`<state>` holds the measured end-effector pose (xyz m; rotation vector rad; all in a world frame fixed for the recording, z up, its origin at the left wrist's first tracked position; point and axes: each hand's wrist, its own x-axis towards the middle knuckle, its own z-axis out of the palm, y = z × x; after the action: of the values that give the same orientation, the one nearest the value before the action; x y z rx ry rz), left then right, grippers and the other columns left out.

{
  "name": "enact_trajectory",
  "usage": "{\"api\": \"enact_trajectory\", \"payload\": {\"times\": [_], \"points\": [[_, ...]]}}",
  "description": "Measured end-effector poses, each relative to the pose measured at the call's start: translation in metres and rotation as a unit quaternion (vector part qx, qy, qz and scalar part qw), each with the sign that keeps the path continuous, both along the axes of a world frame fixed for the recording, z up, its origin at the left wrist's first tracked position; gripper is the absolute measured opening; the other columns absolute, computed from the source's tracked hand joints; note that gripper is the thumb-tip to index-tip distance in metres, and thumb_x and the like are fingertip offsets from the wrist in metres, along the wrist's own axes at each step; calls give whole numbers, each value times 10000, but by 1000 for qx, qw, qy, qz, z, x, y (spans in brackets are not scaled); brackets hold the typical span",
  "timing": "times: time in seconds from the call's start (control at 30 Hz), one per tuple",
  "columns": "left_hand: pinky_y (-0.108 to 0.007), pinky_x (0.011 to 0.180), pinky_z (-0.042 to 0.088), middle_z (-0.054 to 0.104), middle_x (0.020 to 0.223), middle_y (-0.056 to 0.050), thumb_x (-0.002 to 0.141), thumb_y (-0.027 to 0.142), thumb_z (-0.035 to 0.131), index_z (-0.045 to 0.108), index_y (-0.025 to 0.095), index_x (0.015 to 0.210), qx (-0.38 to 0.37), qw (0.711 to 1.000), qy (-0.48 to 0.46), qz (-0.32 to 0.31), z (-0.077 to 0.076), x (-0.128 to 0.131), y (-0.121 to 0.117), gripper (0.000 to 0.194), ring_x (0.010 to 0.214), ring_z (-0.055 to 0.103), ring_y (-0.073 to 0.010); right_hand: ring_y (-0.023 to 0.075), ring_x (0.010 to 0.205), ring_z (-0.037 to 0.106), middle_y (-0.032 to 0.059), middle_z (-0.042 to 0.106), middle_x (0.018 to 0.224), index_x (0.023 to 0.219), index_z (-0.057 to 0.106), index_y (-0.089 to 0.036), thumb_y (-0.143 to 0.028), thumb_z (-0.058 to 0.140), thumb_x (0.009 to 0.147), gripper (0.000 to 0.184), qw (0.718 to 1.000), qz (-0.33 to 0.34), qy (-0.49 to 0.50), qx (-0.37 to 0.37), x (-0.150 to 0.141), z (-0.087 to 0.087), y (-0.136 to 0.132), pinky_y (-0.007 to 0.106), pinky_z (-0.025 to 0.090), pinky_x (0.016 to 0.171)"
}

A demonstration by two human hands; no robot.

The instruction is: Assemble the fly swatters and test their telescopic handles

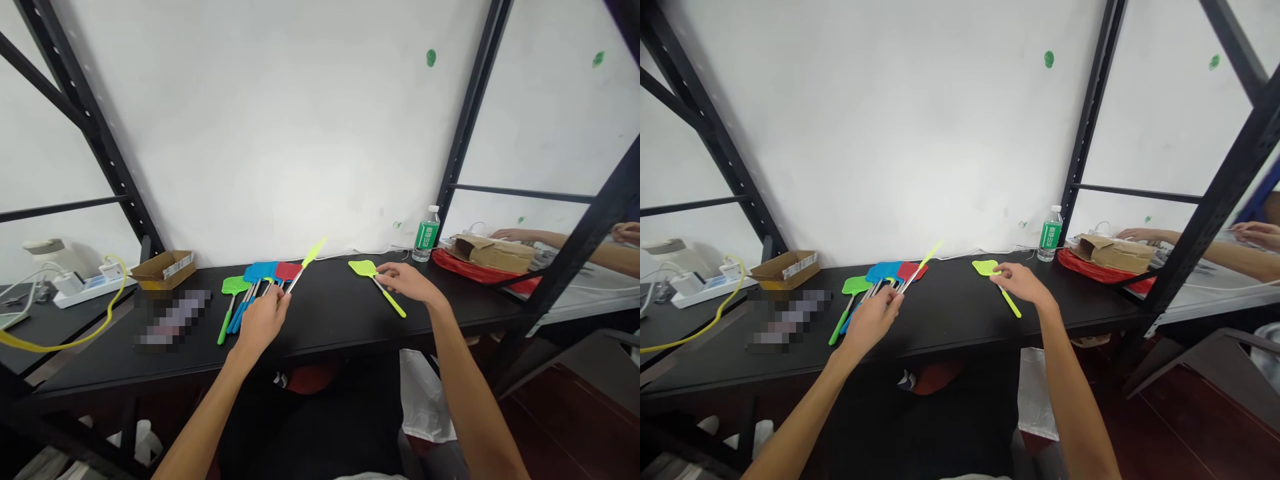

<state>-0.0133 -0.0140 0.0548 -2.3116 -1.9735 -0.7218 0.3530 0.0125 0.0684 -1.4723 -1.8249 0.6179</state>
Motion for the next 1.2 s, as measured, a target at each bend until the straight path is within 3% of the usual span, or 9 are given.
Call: {"api": "enact_trajectory", "payload": {"times": [0.13,0.23,0.33,0.4,0.47,0.8,0.93,1.03,1.2], "points": [[-263,591,311,622,679,5,1003,440,356,513,231,1016,37,997,-27,-59,0,19,-11,262,676,633,-205,173,740,644,111,725,992,1167,684,-175,-526,610,879,460,983,139,120,-30,-31,7,-6,264,490,576],[-269,568,280,578,637,24,994,449,381,509,233,1005,62,993,-40,-89,0,29,-19,251,627,609,-197,149,706,622,109,721,992,1096,688,-165,-532,634,864,438,966,181,182,-36,-50,5,-5,246,480,554],[-269,561,276,554,613,41,983,446,407,502,235,991,74,988,-75,-114,-1,35,-24,231,593,585,-183,135,708,610,106,704,1017,972,666,-163,-537,675,836,398,924,211,313,-60,-68,-2,-3,233,462,552],[-265,559,278,540,597,50,981,448,410,497,237,988,68,984,-98,-131,-2,39,-27,229,582,576,-176,118,665,581,73,688,971,1006,652,-190,-559,687,819,415,884,226,404,-70,-80,-7,-2,226,430,528],[-261,559,277,540,593,51,981,455,403,498,237,987,61,982,-107,-145,-3,43,-29,238,589,580,-174,112,635,555,51,666,901,1047,663,-202,-555,705,806,429,868,228,437,-67,-91,-11,-2,226,404,510],[-272,542,240,533,590,30,1014,451,305,557,236,1033,37,984,-55,-167,-3,45,-34,332,555,544,-169,131,605,540,39,628,719,855,737,-177,-560,719,773,393,917,140,371,51,-110,-15,1,257,393,500],[-274,531,218,482,572,26,1012,447,306,582,229,987,13,977,-90,-195,1,47,-36,353,517,474,-154,129,583,534,17,588,658,790,710,-184,-555,716,770,372,919,120,365,92,-114,-15,1,259,388,497],[-251,518,234,429,569,36,1004,486,321,562,210,905,-61,938,-222,-259,2,50,-36,380,511,407,-128,132,560,528,5,559,612,781,686,-188,-559,679,804,371,917,114,363,117,-115,-14,0,261,381,491],[-223,505,299,348,508,72,989,542,310,506,184,860,-241,804,-418,-348,-3,53,-34,429,481,286,-99,131,533,500,7,561,580,776,666,-188,-568,640,834,386,917,109,360,134,-111,-12,1,264,376,484]]}}
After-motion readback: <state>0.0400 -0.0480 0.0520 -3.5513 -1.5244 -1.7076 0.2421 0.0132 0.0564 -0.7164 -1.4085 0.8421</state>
